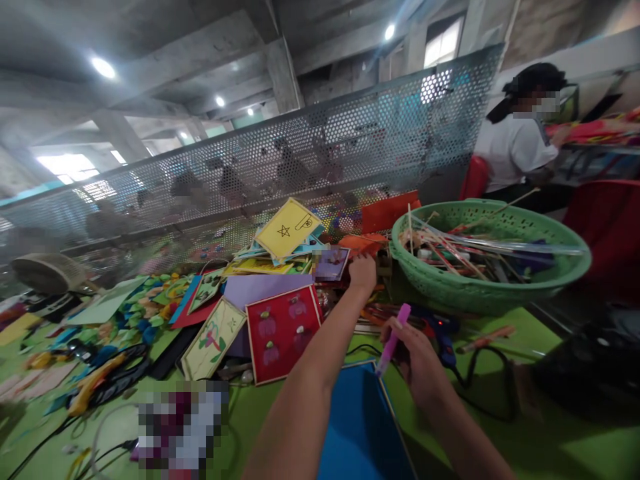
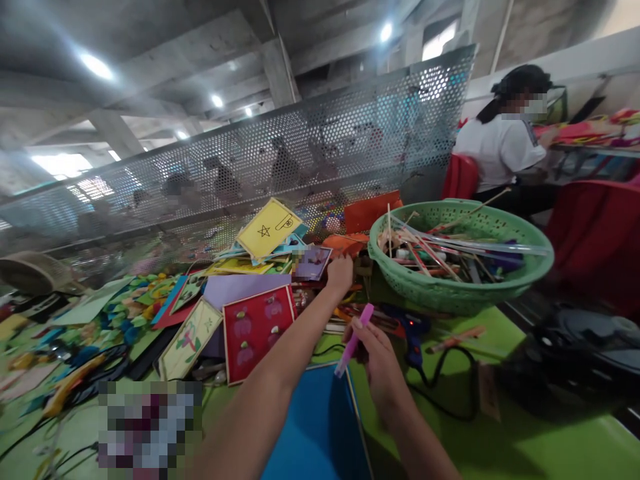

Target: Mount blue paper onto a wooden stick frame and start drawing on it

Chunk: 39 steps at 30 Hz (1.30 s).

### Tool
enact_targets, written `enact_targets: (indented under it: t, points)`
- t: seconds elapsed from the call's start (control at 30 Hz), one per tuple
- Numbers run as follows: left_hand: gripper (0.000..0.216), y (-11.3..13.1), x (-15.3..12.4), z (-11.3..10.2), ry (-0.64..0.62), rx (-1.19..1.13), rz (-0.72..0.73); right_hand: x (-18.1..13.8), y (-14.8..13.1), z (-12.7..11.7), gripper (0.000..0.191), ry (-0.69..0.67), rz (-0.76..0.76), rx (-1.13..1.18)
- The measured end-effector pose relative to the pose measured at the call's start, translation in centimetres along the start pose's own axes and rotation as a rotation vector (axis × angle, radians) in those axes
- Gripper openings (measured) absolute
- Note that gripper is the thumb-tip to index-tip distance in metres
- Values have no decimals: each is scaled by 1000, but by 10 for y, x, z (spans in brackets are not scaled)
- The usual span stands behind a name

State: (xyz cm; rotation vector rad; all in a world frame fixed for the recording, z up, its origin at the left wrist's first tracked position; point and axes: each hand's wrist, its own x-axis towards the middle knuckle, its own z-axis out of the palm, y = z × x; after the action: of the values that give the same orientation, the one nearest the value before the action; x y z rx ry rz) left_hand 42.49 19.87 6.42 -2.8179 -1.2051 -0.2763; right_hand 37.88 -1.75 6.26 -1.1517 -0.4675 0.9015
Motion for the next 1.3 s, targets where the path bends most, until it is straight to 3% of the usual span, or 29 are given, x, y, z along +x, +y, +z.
enact_targets:
  t: [0.23, 0.37, 0.53, 0.67, 0.9, 1.3]
  points:
    - [40, -5, -8, -8, -6, -16, 82, 2, -3, -2, 62, 50, -38, -48]
    - [45, -32, -20, -23, 15, 48, 3, 1, -2, -1, 61, 59, -15, -44]
    - [44, -53, -33, -29, -82, 123, -99, 0, -3, -2, 59, 42, -19, -42]
    - [42, -49, -37, -26, -134, 146, -128, 1, -4, -2, 58, 41, -37, -45]
    - [43, -47, -44, -20, -116, 211, -135, 1, -6, 0, 57, 46, -51, -38]
    - [41, -55, -38, -23, -90, 246, -24, 2, -2, -1, 59, 32, -20, 8]
